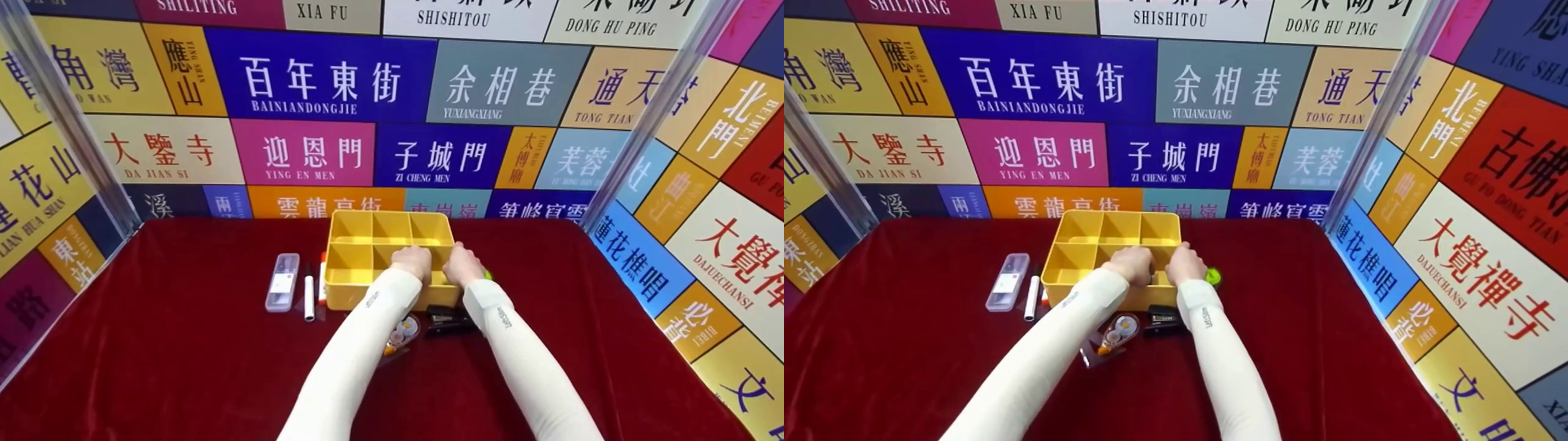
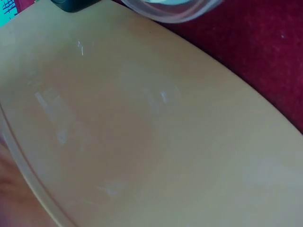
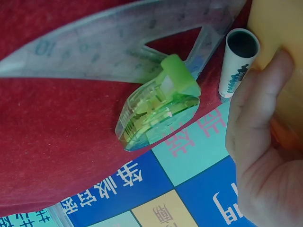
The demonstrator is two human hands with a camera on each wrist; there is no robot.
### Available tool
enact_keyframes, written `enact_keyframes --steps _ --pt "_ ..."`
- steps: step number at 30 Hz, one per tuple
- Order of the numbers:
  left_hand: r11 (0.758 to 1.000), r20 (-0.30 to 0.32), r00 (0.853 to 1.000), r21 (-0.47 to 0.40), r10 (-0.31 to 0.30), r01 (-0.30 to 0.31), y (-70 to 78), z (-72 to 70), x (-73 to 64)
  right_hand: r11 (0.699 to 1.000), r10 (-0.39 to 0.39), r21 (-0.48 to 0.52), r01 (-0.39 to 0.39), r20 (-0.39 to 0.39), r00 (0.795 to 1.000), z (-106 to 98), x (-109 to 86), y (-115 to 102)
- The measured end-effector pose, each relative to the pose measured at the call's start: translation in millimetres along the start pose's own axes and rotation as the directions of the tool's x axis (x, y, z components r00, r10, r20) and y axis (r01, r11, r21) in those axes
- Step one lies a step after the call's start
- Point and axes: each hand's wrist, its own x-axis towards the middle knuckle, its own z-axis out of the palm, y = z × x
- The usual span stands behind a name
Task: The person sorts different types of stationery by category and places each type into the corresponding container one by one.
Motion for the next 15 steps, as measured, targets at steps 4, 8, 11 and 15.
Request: enact_keyframes --steps 4,8,11,15 --pt "1.000 0.009 1.000 -0.002 -0.024 0.024 2.1 2.4 4.7 1.000 0.002 0.002 -0.002 0.003 1.000 -1 -0.2 0" --pt "0.999 0.022 0.998 0.006 -0.053 0.053 4.0 5.7 9.6 1.000 0.007 0.010 -0.007 0.000 1.000 -1 0.8 0" --pt "0.998 0.011 0.998 0.004 -0.066 0.066 3.5 13.2 17.5 1.000 0.004 0.008 -0.004 -0.003 1.000 0 1.5 0" --pt "0.997 0.019 0.997 -0.004 -0.074 0.074 4.5 14.9 17.5 1.000 0.002 0.005 -0.002 -0.009 1.000 2 2.0 0"
